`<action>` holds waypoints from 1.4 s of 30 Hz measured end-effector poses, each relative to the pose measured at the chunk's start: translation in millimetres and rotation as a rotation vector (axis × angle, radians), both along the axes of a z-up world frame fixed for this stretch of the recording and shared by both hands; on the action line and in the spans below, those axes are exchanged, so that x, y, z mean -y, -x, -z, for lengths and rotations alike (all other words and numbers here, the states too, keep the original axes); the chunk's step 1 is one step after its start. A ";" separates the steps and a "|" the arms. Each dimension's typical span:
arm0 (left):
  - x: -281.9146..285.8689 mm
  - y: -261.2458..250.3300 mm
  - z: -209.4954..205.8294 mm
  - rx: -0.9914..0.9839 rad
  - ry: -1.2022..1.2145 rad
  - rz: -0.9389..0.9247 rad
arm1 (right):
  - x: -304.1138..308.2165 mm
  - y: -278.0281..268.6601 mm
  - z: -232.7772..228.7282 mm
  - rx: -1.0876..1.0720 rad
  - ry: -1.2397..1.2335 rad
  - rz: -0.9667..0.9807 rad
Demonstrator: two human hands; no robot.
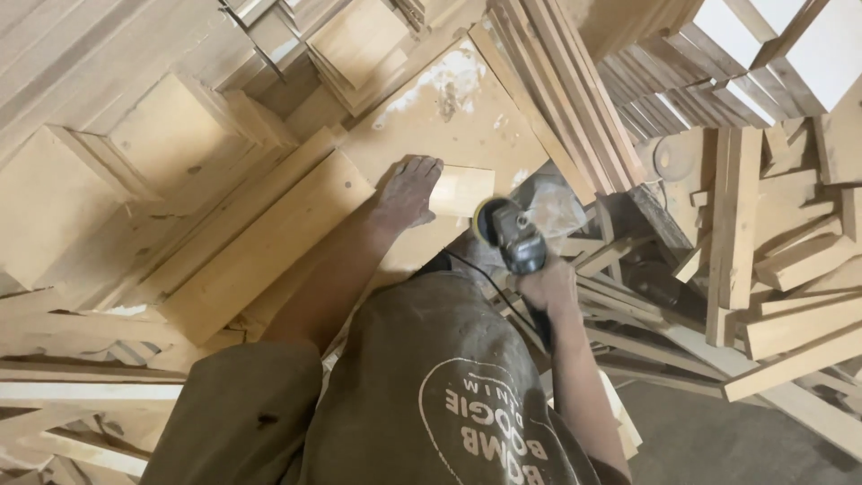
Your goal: The person uses an orbital sander to smooth the surface of a small wooden plank on a workbench. They then pick up a longer wooden plank and continue sanding its surface.
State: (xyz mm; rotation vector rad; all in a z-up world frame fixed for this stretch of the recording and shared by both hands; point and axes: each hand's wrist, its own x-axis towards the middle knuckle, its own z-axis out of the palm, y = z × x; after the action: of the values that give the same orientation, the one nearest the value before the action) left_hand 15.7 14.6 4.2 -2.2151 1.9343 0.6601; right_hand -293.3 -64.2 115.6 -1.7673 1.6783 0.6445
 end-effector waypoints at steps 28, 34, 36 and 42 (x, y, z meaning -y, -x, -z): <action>68.4 -4.5 154.4 -0.850 0.642 0.098 | -37.3 62.2 -35.7 0.355 0.162 0.557; 49.5 -4.1 13.3 -0.223 0.511 0.271 | -32.4 53.6 -25.3 0.355 0.130 0.661; 31.0 -0.5 51.2 -0.031 0.718 0.131 | -26.6 47.8 4.9 0.286 -0.023 0.406; 9.6 11.1 58.2 -0.121 0.873 0.093 | -33.0 13.2 52.9 0.231 0.078 0.412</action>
State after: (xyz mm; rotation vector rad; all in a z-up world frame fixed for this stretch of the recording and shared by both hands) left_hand 4.6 5.0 -54.0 -2.5034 2.7338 -0.1270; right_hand -306.5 -31.2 62.7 -1.4184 1.8439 0.1854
